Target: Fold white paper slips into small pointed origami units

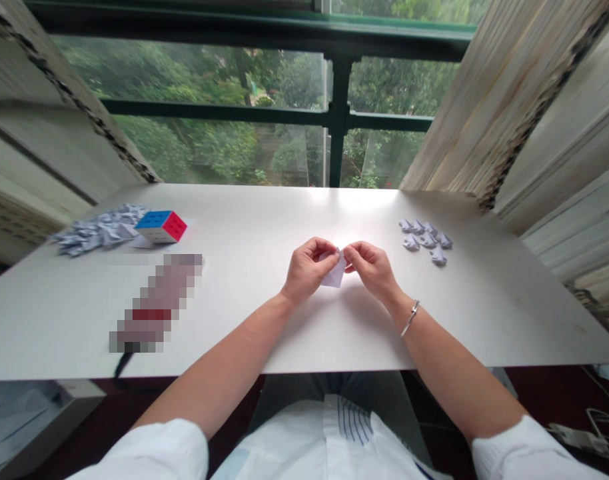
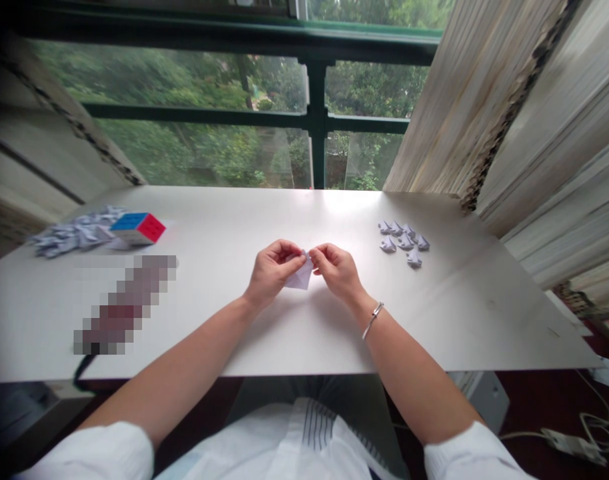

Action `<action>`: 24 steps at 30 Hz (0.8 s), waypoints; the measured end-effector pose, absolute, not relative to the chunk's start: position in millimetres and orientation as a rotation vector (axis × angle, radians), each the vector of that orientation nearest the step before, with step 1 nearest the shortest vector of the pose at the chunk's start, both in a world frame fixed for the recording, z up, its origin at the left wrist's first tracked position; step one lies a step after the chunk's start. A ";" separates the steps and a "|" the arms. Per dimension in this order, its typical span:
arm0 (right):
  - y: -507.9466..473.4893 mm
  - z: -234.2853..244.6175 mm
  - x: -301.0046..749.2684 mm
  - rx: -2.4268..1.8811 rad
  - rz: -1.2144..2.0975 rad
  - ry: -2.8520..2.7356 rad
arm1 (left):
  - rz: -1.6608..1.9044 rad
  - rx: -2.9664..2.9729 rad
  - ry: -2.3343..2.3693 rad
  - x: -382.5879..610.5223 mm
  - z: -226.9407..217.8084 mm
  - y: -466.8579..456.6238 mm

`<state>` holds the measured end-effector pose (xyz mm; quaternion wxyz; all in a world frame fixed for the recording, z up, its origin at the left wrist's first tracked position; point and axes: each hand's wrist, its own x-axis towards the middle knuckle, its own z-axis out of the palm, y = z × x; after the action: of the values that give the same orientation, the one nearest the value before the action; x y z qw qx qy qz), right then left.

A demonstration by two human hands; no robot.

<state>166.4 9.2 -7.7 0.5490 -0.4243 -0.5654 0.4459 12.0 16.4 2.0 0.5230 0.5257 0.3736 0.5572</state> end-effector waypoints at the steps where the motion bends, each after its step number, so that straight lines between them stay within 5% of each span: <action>1: 8.6 -6.8 166.4 -1.004 1.076 -1.329 | 1.344 1.244 0.901 11.8 2.2 16.6; 17: 4.8 -5.3 168.5 -1.004 0.842 -1.438 | 1.343 1.373 0.934 12.3 -5.3 14.7; 24: 7.2 -2.9 165.6 -1.034 1.120 -1.293 | 1.343 1.391 0.972 13.0 -5.3 12.9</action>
<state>165.6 7.2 -2.9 0.5408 -0.4349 -0.5443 0.4713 13.0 12.9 -5.3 0.4696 0.5675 0.3966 0.5478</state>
